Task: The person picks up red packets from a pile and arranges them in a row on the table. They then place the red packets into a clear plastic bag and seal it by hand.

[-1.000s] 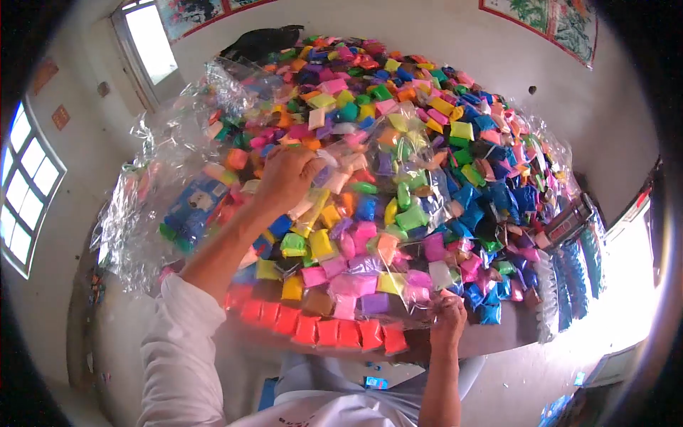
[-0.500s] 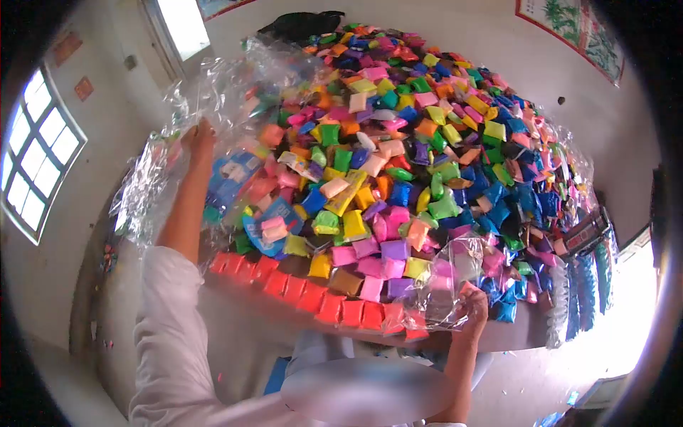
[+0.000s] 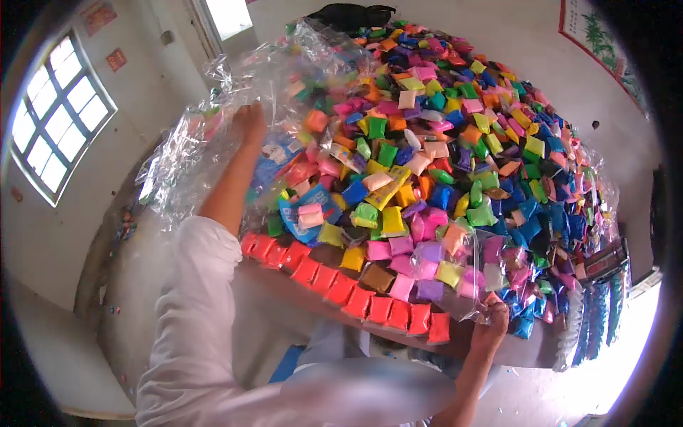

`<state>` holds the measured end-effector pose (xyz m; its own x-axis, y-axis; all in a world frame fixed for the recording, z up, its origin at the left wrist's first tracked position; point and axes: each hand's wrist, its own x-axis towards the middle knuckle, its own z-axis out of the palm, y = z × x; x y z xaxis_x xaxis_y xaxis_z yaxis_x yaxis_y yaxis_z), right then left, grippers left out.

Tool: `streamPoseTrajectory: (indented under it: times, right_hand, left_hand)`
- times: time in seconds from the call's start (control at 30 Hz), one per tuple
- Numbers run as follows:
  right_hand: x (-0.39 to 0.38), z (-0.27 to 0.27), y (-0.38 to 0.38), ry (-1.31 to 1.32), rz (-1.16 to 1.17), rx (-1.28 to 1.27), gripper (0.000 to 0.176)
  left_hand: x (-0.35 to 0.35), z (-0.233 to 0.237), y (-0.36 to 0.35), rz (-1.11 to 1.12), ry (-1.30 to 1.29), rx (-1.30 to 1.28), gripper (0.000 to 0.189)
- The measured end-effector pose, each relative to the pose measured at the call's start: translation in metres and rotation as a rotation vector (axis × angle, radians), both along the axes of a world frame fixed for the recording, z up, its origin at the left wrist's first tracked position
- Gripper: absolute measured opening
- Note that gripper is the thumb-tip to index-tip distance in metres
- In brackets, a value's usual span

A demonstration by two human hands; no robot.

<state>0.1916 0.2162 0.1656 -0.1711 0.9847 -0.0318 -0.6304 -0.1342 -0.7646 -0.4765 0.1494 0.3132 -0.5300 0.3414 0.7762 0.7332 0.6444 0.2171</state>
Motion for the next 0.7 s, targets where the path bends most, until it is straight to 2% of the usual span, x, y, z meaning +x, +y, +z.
streamPoseTrajectory:
  times: [0.03,0.07,0.13,0.27,0.33,0.37,0.4,0.43,0.47,0.5,0.53,0.57,0.6,0.67,0.7]
  right_hand:
    - [-0.002,0.007,-0.002,0.006,0.031,-0.025,0.015]
    - [0.0,0.002,-0.001,0.006,0.034,-0.027,0.015]
    - [0.005,-0.008,0.002,0.082,0.071,0.042,0.017]
    - [0.007,-0.006,0.004,0.056,0.071,0.025,0.021]
    - [0.011,-0.01,0.011,0.105,0.236,0.142,0.026]
    - [0.007,-0.013,0.002,-0.473,-0.11,0.13,0.028]
    - [0.003,0.002,-0.003,-0.076,-0.013,-0.065,0.027]
    - [-0.002,0.011,-0.006,-0.027,-0.051,-0.162,0.009]
    - [0.005,-0.002,0.0,0.052,-0.011,-0.151,0.009]
    - [0.007,-0.013,0.004,0.133,0.043,-0.021,0.007]
    - [0.011,-0.023,0.012,0.183,0.139,0.081,0.007]
    - [0.01,-0.024,0.013,0.237,0.139,0.075,0.004]
    - [0.007,-0.023,0.01,0.296,0.143,0.068,0.004]
    - [0.005,-0.016,0.004,0.255,0.097,0.08,0.005]
    - [0.005,-0.012,0.001,0.219,0.069,0.092,0.005]
  left_hand:
    - [0.018,0.009,-0.003,0.002,0.12,-0.145,0.045]
    - [0.033,0.017,-0.004,0.006,0.119,-0.147,0.045]
    - [0.056,0.031,-0.003,0.033,-0.294,0.263,0.039]
    - [0.077,0.044,-0.007,-0.006,-0.16,0.343,0.037]
    - [0.115,0.05,-0.01,-0.319,-0.311,0.41,0.035]
    - [0.139,0.048,-0.013,-0.338,-0.343,0.388,0.035]
    - [0.171,0.044,-0.013,-0.545,-0.537,0.378,0.036]
    - [0.203,0.038,-0.01,-0.754,-0.736,0.372,0.037]
    - [0.235,0.03,-0.011,-0.807,-0.848,0.29,0.036]
    - [0.266,0.019,-0.014,-0.852,-0.951,0.205,0.035]
    - [0.283,-0.001,-0.014,-0.975,-0.8,0.034,0.039]
    - [0.3,-0.017,-0.018,-1.084,-0.631,-0.129,0.044]
    - [0.331,-0.023,-0.026,-1.101,-0.865,-0.152,0.049]
    - [0.352,-0.054,-0.026,-1.187,-0.981,-0.177,0.052]
    - [0.364,-0.061,-0.027,-1.193,-1.148,-0.171,0.053]
